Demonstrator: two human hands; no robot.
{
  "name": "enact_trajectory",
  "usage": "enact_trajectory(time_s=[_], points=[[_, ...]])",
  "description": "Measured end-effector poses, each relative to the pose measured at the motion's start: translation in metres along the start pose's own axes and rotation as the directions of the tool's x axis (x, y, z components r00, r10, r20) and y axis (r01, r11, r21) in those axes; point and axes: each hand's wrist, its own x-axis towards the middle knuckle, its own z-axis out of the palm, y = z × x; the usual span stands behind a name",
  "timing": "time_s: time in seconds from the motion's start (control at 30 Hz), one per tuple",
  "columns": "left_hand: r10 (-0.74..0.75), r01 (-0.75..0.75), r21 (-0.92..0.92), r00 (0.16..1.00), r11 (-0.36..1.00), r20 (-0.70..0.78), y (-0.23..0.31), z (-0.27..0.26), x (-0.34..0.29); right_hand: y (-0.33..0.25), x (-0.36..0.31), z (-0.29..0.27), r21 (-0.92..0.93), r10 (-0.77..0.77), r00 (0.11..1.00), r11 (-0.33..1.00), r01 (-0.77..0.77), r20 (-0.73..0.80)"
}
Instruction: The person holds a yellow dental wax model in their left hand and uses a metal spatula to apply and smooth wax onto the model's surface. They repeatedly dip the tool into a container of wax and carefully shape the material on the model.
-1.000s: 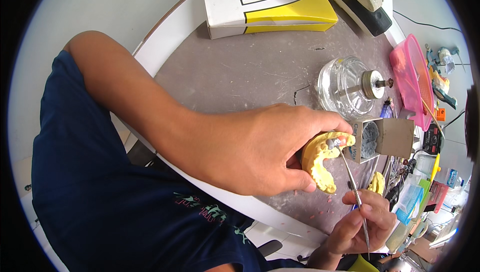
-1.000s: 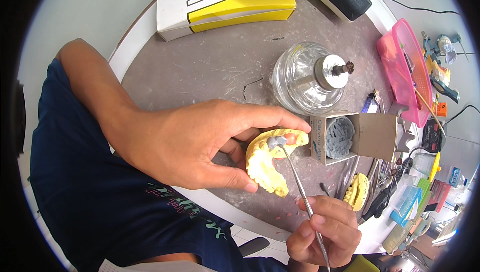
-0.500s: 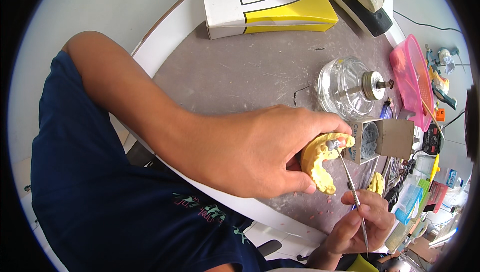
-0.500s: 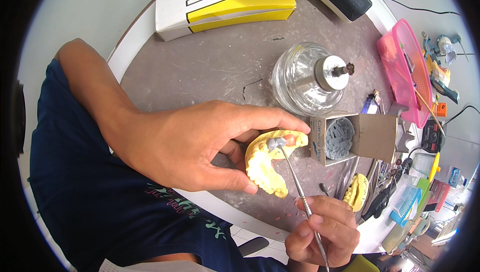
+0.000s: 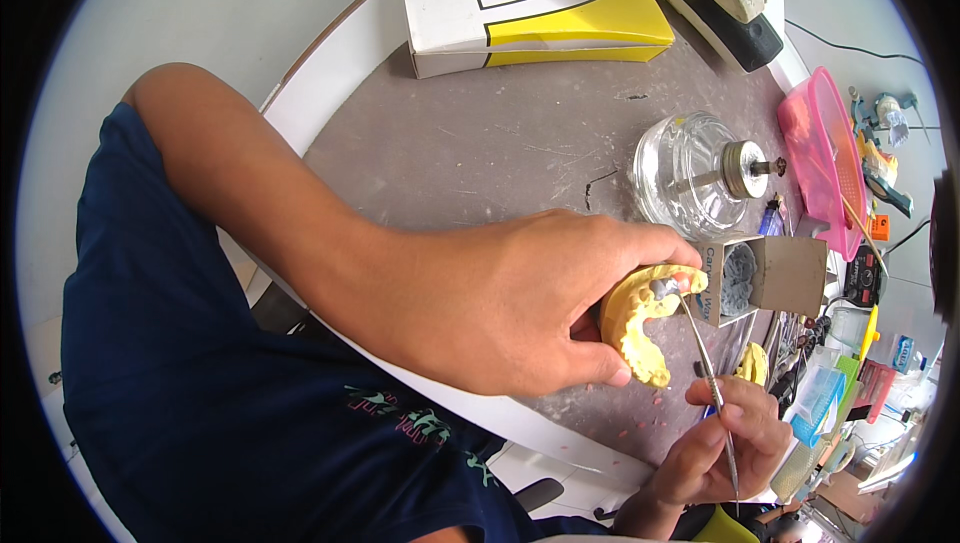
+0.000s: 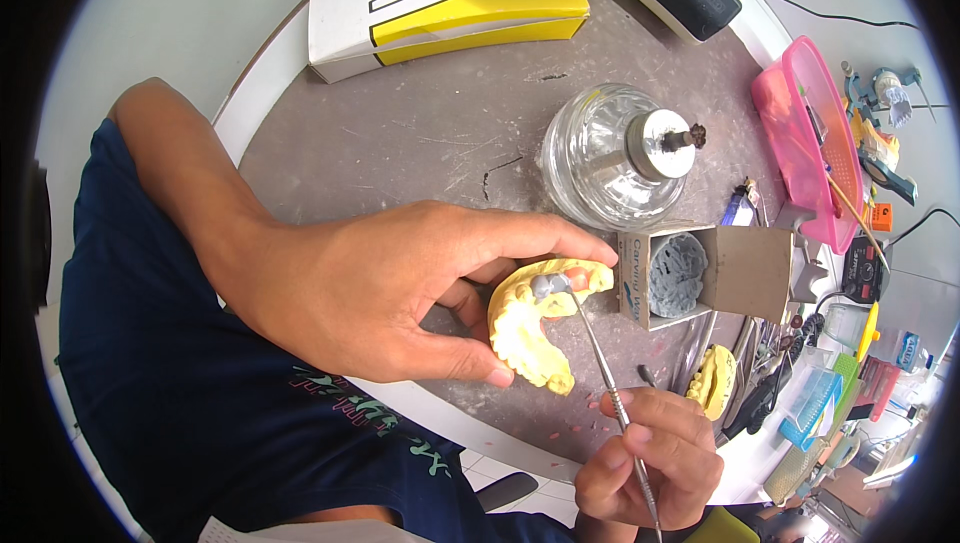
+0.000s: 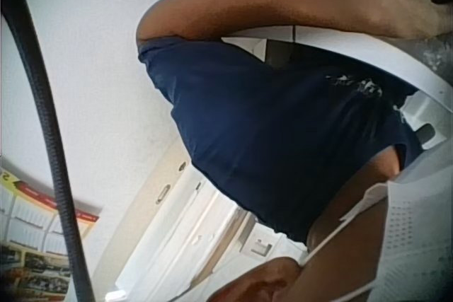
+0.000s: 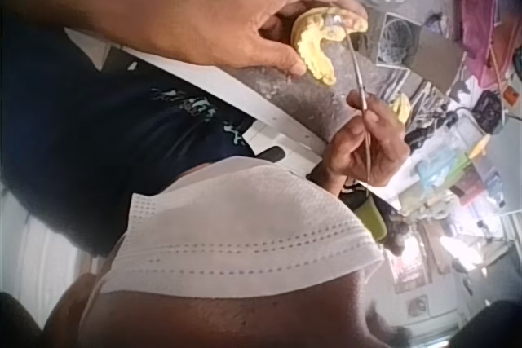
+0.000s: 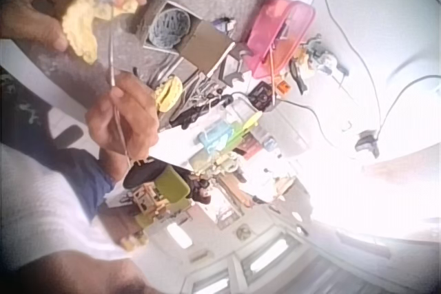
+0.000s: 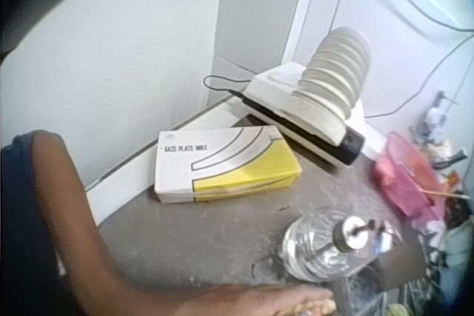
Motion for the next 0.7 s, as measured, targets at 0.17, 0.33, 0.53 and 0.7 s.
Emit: enact_trajectory(time_s=[0.17,0.33,0.53,0.7], points=[[0.179,-0.17,0.101,0.98,0.98,-0.084,-0.011,0.002,0.001,0.0,0.0,0.0,-0.002,-0.008,1.0,1.0,0.008,-0.004],[0.117,-0.11,0.099,0.991,0.989,-0.065,-0.009,0.002,0.0,0.0,0.0,0.001,0.003,0.002,1.0,1.0,-0.002,-0.01],[0.032,-0.031,0.063,0.999,0.998,-0.025,-0.004,0.001,-0.001,-0.001,0.002,0.003,-0.006,0.0,1.0,1.0,0.0,-0.015],[0.155,-0.145,0.119,0.985,0.982,-0.076,-0.011,0.002,0.0,-0.005,0.001,0.009,-0.012,0.05,0.994,0.999,-0.052,-0.096]])
